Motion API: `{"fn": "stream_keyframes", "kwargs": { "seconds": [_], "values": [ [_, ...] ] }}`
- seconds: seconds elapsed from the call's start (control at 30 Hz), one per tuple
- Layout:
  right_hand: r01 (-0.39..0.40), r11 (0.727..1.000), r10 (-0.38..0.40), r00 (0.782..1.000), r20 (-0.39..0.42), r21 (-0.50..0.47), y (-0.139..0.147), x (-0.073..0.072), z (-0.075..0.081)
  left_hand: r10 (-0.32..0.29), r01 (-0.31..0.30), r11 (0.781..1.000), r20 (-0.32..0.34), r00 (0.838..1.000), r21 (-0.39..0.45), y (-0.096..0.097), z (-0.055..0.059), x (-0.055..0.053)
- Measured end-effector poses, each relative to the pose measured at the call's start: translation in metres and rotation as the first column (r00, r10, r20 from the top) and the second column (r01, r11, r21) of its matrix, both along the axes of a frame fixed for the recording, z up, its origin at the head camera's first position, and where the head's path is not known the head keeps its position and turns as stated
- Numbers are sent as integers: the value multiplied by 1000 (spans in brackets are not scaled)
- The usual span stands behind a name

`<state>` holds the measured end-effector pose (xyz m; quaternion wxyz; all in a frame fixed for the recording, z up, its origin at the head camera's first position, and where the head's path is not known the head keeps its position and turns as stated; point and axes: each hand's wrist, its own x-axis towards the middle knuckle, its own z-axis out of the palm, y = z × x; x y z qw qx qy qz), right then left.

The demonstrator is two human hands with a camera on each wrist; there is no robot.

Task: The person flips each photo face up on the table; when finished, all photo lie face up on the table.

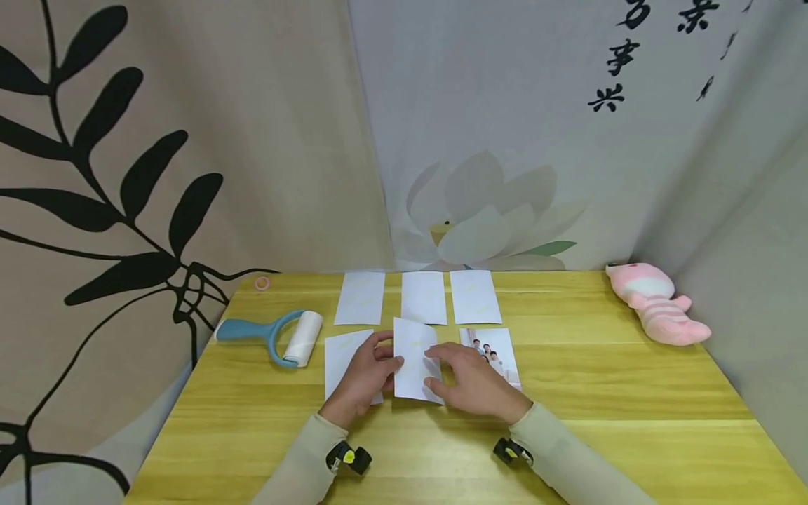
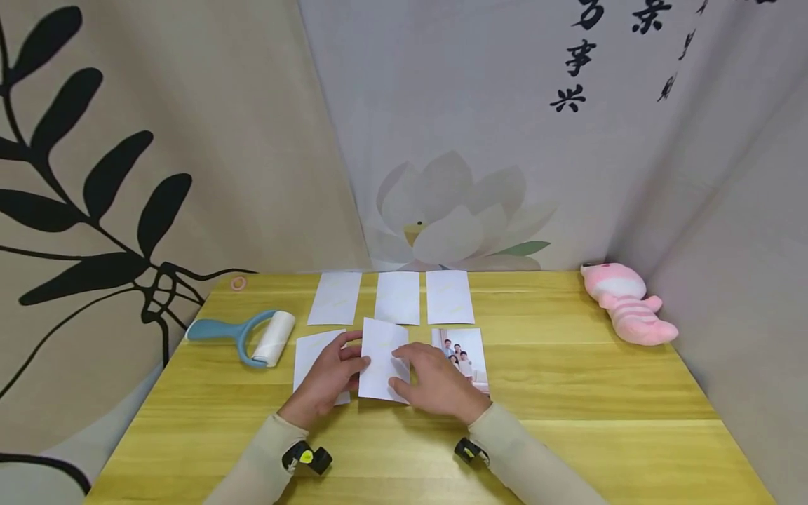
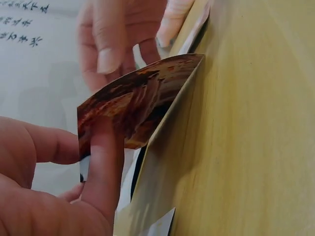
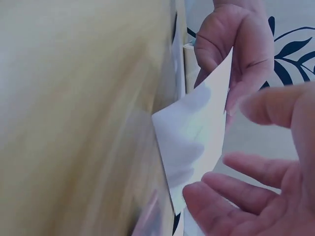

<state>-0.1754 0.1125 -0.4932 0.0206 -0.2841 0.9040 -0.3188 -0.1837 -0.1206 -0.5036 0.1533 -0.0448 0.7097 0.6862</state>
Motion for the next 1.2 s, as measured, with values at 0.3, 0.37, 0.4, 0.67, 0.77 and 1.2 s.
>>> {"fn": "stream_keyframes", "kwargs": {
  "seconds": [0.3,0.37,0.4,0.67,0.77,1.2],
  "values": [
    [96,974,-70,989,130,-204,-12,-10,4,-51,54,996,-45,998,77,7,6,3],
    [119,965,-87,986,144,-233,-12,-12,5,-56,62,993,-61,997,100,9,9,3],
    [130,962,-97,985,145,-239,-12,-12,6,-60,67,992,-67,996,108,11,10,4],
    [208,938,-175,975,137,-277,-6,-16,10,-128,146,981,-138,982,128,27,20,4],
    [231,913,-169,965,203,-337,-3,-16,11,-148,167,982,-183,972,92,33,21,5],
    [324,852,-161,910,383,-411,2,-19,12,-221,43,926,-447,867,-374,46,19,6]
  ]
}}
